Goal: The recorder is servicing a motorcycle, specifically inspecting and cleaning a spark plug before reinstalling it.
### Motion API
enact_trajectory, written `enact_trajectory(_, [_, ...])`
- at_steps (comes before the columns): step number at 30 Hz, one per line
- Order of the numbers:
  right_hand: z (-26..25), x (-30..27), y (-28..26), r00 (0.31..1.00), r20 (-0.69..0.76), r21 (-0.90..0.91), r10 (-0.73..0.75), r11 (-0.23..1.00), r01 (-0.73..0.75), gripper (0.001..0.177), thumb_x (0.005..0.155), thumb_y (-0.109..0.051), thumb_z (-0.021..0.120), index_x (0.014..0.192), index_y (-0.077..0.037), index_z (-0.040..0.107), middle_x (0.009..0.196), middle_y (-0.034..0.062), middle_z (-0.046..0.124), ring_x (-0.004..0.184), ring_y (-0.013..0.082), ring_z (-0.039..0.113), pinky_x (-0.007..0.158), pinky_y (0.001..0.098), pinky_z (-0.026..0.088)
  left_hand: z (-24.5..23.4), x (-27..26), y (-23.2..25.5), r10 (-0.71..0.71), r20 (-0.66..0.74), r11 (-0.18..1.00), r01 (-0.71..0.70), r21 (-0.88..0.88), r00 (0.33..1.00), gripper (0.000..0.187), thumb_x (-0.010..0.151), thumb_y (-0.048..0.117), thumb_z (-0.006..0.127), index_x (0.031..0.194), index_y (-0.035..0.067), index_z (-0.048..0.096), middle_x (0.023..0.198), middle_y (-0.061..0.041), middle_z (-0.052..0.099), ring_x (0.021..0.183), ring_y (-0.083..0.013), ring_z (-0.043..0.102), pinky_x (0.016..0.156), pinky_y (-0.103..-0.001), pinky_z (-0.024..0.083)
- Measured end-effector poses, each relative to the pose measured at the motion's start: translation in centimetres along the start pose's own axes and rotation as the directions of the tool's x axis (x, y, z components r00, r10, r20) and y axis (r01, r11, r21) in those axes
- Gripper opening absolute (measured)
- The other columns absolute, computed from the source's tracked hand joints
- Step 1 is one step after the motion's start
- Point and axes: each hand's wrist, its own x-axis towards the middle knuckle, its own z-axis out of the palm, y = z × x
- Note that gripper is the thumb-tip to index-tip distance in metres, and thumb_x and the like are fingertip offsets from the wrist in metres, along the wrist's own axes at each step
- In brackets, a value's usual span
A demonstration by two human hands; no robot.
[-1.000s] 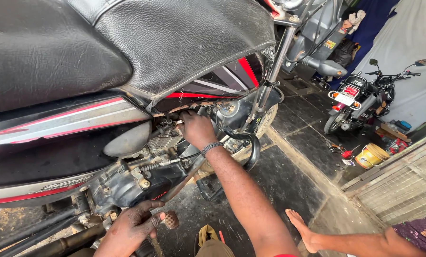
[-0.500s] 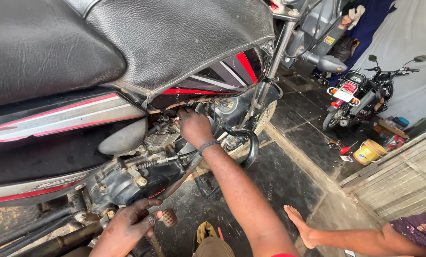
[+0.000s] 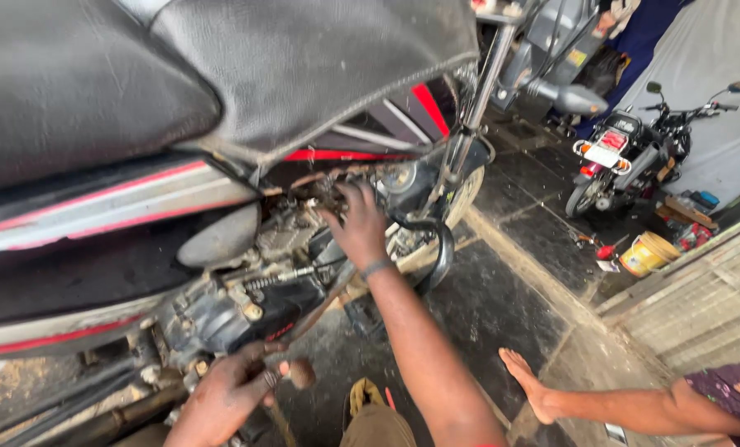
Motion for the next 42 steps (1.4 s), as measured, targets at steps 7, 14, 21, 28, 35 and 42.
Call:
enact_trajectory(7, [0.3,-1.8,1.7,0.995,-0.025,-0.047,0.099,0.994,-0.100,0.096,0.069,-0.040,0.092,0.146,-0.007,0.045,0.148,0.0212,0.039,0.132,0.0395,0.050,0.109,0.0454,0.045,0.2,3.3,-2.6,-0.036,0.096,0.999,0.037,-0.018,0.995,0.050,0.090,0.033,0.076,0.134,0.012,0.067,0.060,-0.004,0.064,0.058,-0.0121,0.061,0.060,-0.031,0.048])
enact_trajectory(14, [0.9,-1.8,0.7,0.979,-0.204,0.101,-0.015,0.994,0.036,0.079,0.071,-0.029,0.092,0.138,-0.009,0.055,0.140,0.0161,0.050,0.134,0.0373,0.049,0.114,0.0458,0.039,0.1,4.0,-3.9,-0.102,0.100,0.995,0.100,0.023,0.990,0.049,0.093,0.034,0.077,0.137,0.014,0.066,0.058,-0.005,0.065,0.058,-0.0128,0.061,0.061,-0.032,0.047])
enact_trajectory(21, [1.5,1.7,0.2,0.951,-0.190,-0.021,-0.244,0.969,0.244,0.031,0.081,-0.018,0.082,0.111,-0.013,0.075,0.109,0.0079,0.071,0.107,0.0314,0.061,0.102,0.0479,0.043,0.2,-0.1,0.4,0.051,0.025,0.997,-0.053,0.053,0.998,0.041,0.092,0.034,0.074,0.128,0.014,0.071,0.060,-0.003,0.063,0.059,-0.0128,0.065,0.064,-0.032,0.053])
enact_trajectory(28, [1.7,2.5,-1.2,0.943,-0.220,-0.073,-0.249,0.968,0.239,0.014,0.078,-0.014,0.076,0.092,-0.011,0.076,0.095,0.0079,0.071,0.099,0.0322,0.059,0.091,0.0486,0.045,0.0,-0.2,0.8,-0.052,0.013,0.997,0.051,0.062,0.999,0.040,0.095,0.038,0.071,0.129,0.018,0.070,0.061,-0.007,0.062,0.061,-0.0138,0.060,0.067,-0.034,0.050])
enact_trajectory(35, [0.8,2.2,-2.3,0.943,-0.174,-0.218,-0.284,0.945,0.244,0.012,0.083,-0.019,0.074,0.079,-0.008,0.070,0.090,0.0102,0.069,0.101,0.0342,0.059,0.089,0.0516,0.042,0.3,0.1,-0.4,0.056,-0.019,0.997,-0.055,0.051,0.998,0.040,0.093,0.030,0.072,0.129,0.013,0.069,0.062,-0.008,0.069,0.061,-0.0141,0.066,0.066,-0.031,0.056])
enact_trajectory(42, [1.1,2.6,-1.1,0.941,-0.155,-0.261,-0.301,0.931,0.254,0.014,0.084,-0.020,0.073,0.084,-0.007,0.071,0.092,0.0132,0.069,0.102,0.0350,0.060,0.088,0.0534,0.044,0.1,3.4,-5.5,0.152,-0.001,0.988,-0.152,-0.031,0.988,0.045,0.089,0.020,0.064,0.133,0.010,0.066,0.066,-0.005,0.071,0.063,-0.0138,0.067,0.066,-0.030,0.055])
